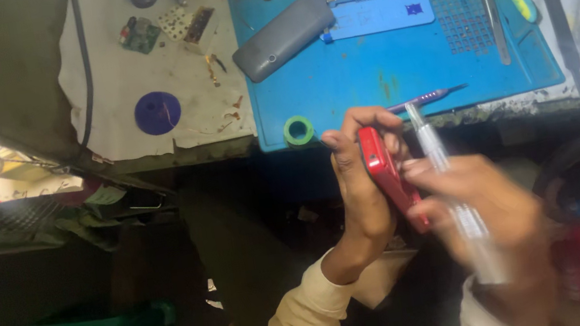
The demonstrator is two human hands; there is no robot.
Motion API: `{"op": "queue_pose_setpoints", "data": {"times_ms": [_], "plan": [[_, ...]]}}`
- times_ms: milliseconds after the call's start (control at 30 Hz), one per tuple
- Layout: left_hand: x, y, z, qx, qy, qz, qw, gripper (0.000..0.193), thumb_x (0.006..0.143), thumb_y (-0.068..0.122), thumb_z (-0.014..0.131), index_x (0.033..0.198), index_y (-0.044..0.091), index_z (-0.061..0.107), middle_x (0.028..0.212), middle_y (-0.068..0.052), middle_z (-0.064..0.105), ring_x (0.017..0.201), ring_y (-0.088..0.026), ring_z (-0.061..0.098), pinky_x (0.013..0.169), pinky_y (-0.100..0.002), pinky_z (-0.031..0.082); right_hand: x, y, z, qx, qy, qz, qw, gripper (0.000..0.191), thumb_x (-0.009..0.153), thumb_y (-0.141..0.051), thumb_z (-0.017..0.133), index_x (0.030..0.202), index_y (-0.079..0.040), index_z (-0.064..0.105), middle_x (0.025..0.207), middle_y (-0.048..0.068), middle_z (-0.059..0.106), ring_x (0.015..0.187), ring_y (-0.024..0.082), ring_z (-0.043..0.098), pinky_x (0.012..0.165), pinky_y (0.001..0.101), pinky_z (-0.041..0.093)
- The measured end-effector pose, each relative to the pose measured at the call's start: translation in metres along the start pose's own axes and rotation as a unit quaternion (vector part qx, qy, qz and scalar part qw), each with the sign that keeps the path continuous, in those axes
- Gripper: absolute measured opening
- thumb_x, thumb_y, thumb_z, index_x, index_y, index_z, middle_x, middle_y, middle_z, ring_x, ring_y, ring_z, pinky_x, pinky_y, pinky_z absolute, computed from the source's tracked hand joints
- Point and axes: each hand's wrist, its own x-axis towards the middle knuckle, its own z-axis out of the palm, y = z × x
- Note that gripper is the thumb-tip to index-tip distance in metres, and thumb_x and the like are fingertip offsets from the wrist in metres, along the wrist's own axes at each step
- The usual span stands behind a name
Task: The person uses a screwdriver to unscrew the back of a red feature phone, pries open the casing, removes the battery and lifts out the internal circuit board, then sets the parts on the work mat.
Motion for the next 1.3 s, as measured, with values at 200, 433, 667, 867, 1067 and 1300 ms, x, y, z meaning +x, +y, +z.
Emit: {"op": "queue_pose_setpoints", "data": {"times_ms": [200,433,667,867,1067,1300], "plan": [[0.007,0.001,0.013,0.112,-0.048,0.092,0.988,0.066,0.100,0.055,0.056,0.141,0.008,0.037,0.111,-0.002,0.058,0.100,-0.010,0.059,0.091,-0.026,0.052,-0.013,-0.004,0.013,-0.105,0.076,0.090,0.987,0.033,0.092,-0.002,0.077,0.124,0.003,0.068,0.104,0.018,0.069,0.094,0.024,0.070,0.085,0.0301,0.053],[0.013,-0.009,0.010,0.050,-0.177,-0.008,0.983,0.038,0.111,0.013,0.066,0.137,-0.006,0.047,0.128,-0.024,0.064,0.117,-0.023,0.064,0.106,-0.038,0.053,-0.051,0.056,0.018,0.093,0.219,0.088,0.967,0.036,0.112,-0.020,0.075,0.130,0.009,0.064,0.113,0.015,0.069,0.102,0.018,0.065,0.096,0.0269,0.051],[0.015,-0.025,0.001,-0.190,-0.140,-0.094,0.967,0.042,0.114,0.026,0.063,0.139,-0.002,0.045,0.116,-0.022,0.068,0.103,-0.027,0.073,0.092,-0.042,0.061,-0.056,0.051,0.011,0.194,0.268,-0.037,0.943,0.051,0.112,-0.040,0.060,0.144,-0.003,0.047,0.122,0.015,0.071,0.110,0.021,0.070,0.104,0.0318,0.056],[0.013,-0.022,-0.003,-0.158,-0.118,-0.081,0.977,0.048,0.111,0.025,0.070,0.140,-0.004,0.046,0.104,-0.017,0.067,0.093,-0.022,0.071,0.084,-0.040,0.062,-0.016,0.017,-0.050,0.168,-0.112,0.009,0.979,0.047,0.106,-0.028,0.062,0.136,0.005,0.046,0.110,0.031,0.065,0.095,0.032,0.066,0.082,0.0362,0.056],[0.005,-0.008,0.000,-0.140,-0.134,-0.079,0.978,0.047,0.108,0.024,0.072,0.139,-0.003,0.048,0.101,-0.017,0.068,0.088,-0.020,0.071,0.081,-0.038,0.062,-0.083,0.044,0.005,0.140,0.250,-0.027,0.958,0.040,0.111,-0.040,0.054,0.117,-0.001,0.051,0.079,0.014,0.062,0.060,0.020,0.064,0.060,0.0295,0.053],[0.001,-0.003,-0.001,-0.102,-0.120,-0.052,0.986,0.033,0.112,0.023,0.070,0.120,-0.007,0.058,0.100,-0.017,0.069,0.086,-0.021,0.072,0.076,-0.036,0.062,-0.112,0.057,0.022,0.076,0.329,-0.054,0.940,0.042,0.117,-0.042,0.055,0.119,0.000,0.048,0.075,0.015,0.059,0.059,0.024,0.065,0.056,0.0329,0.054]]}}
